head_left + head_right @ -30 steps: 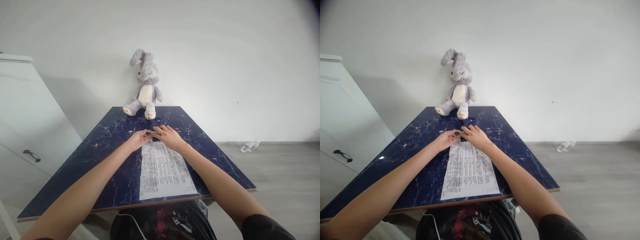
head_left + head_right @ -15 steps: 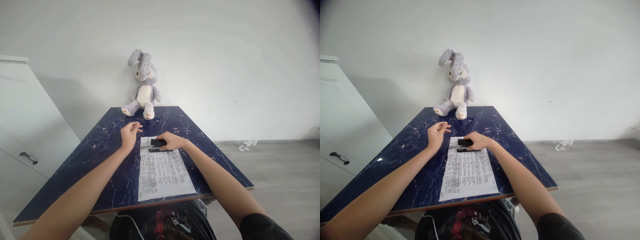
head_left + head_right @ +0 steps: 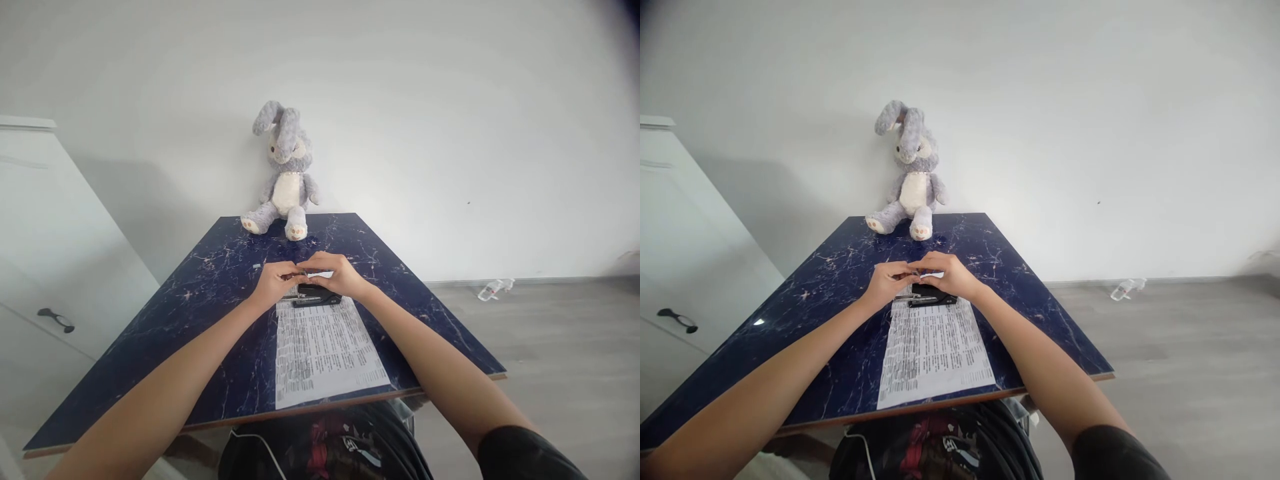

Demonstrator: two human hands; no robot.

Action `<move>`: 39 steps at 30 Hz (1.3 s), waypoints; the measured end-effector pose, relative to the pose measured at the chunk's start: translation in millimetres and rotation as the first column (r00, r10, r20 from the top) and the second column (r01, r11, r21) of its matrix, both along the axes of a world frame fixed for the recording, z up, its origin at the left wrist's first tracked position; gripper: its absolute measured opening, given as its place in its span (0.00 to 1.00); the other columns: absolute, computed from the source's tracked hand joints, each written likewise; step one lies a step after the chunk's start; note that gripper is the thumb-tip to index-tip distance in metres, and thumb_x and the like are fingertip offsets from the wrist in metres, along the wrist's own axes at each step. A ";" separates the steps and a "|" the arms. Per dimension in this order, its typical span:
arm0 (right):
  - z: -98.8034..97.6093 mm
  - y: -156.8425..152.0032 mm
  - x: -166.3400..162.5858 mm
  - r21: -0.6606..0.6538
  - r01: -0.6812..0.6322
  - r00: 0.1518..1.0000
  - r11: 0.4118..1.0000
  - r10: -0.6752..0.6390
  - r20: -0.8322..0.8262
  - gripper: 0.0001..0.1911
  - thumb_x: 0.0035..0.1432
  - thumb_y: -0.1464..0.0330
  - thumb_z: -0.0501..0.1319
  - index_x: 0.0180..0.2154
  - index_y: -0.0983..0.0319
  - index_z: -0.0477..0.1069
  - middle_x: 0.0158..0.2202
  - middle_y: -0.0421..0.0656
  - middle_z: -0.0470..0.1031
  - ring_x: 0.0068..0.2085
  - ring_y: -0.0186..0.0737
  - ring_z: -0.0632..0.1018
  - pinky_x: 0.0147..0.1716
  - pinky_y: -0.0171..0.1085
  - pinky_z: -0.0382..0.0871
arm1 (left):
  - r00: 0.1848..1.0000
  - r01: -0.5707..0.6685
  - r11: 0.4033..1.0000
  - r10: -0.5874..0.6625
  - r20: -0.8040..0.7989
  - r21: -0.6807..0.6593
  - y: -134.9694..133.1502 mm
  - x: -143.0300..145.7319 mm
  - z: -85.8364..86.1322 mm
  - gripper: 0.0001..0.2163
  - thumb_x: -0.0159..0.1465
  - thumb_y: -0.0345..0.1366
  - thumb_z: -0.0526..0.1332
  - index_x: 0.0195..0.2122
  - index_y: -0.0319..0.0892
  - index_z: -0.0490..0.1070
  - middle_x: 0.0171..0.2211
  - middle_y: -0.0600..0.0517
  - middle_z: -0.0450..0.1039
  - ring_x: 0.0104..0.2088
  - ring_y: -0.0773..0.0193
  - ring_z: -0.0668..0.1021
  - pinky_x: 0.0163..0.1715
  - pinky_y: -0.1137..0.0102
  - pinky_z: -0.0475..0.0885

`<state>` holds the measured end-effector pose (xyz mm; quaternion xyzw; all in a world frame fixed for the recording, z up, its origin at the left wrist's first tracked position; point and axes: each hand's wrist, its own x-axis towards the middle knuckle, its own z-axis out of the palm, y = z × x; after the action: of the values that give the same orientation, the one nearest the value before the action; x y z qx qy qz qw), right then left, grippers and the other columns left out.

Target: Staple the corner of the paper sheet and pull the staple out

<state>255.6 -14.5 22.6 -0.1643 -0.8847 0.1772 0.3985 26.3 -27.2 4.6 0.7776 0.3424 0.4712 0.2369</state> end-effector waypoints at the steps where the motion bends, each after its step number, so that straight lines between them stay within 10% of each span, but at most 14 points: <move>1: -1.2 -0.3 -0.9 0.017 -0.003 1.000 1.000 0.003 -0.007 0.14 0.70 0.63 0.65 0.55 0.54 0.79 0.47 0.48 0.80 0.48 0.48 0.79 0.49 0.49 0.77 | 1.000 0.003 1.000 -0.003 0.003 -0.008 -0.7 0.7 0.1 0.16 0.61 0.53 0.70 0.30 0.46 0.84 0.27 0.48 0.78 0.25 0.61 0.72 0.28 0.67 0.65; 7: 1.2 0.3 -1.4 0.035 0.027 1.000 0.999 -0.027 -0.017 0.10 0.69 0.63 0.65 0.50 0.55 0.81 0.45 0.48 0.81 0.48 0.49 0.79 0.51 0.50 0.75 | 0.999 -0.012 1.000 0.012 0.037 0.012 3.4 1.1 -2.4 0.18 0.63 0.54 0.67 0.31 0.44 0.83 0.28 0.48 0.78 0.26 0.61 0.74 0.30 0.66 0.67; 11: -2.2 23.0 19.3 -0.049 0.261 0.963 0.964 -0.263 -0.052 0.13 0.62 0.63 0.71 0.47 0.58 0.81 0.44 0.47 0.80 0.42 0.47 0.78 0.45 0.46 0.75 | 0.925 -0.379 0.923 0.377 0.044 0.059 21.2 -19.6 -2.5 0.15 0.73 0.43 0.56 0.43 0.44 0.80 0.34 0.47 0.80 0.34 0.57 0.80 0.39 0.65 0.73; 16: -29.0 69.6 76.8 -0.162 0.660 0.751 0.733 -0.651 0.114 0.13 0.51 0.67 0.73 0.41 0.60 0.83 0.43 0.47 0.77 0.36 0.43 0.76 0.43 0.44 0.73 | 0.571 -0.638 0.737 0.647 -0.505 0.223 48.8 -59.4 -23.5 0.19 0.65 0.28 0.58 0.57 0.39 0.75 0.59 0.33 0.72 0.57 0.39 0.75 0.54 0.52 0.70; 22: -58.6 99.3 118.4 -0.259 0.809 0.578 0.528 -0.794 0.188 0.21 0.55 0.59 0.72 0.48 0.61 0.83 0.45 0.49 0.78 0.43 0.48 0.78 0.48 0.45 0.73 | 0.449 -0.614 0.760 0.560 -0.696 0.215 65.5 -79.7 -39.6 0.12 0.68 0.33 0.58 0.48 0.42 0.80 0.49 0.36 0.78 0.49 0.44 0.79 0.49 0.55 0.73; 32: -70.8 107.0 126.1 -0.320 0.828 0.540 0.460 -0.808 0.236 0.20 0.48 0.63 0.76 0.44 0.61 0.83 0.39 0.46 0.82 0.36 0.44 0.80 0.40 0.40 0.74 | 0.531 -0.520 0.832 0.493 -0.689 0.194 67.3 -77.5 -31.1 0.11 0.65 0.24 0.58 0.40 0.39 0.80 0.39 0.41 0.78 0.40 0.52 0.80 0.43 0.63 0.72; 39: -57.6 97.6 109.4 -0.252 0.838 0.526 0.484 -0.840 0.134 0.07 0.54 0.68 0.68 0.36 0.62 0.82 0.38 0.47 0.79 0.38 0.46 0.79 0.47 0.44 0.73 | 0.917 -0.393 0.901 0.367 -0.158 -0.183 67.8 -57.8 -35.5 0.09 0.66 0.36 0.62 0.39 0.42 0.83 0.36 0.45 0.81 0.37 0.55 0.81 0.45 0.62 0.74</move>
<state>365.0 83.1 -35.0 -0.6291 -0.6552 0.0868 0.4093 -31.5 40.5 -30.9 0.6931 0.5492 0.4218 0.2004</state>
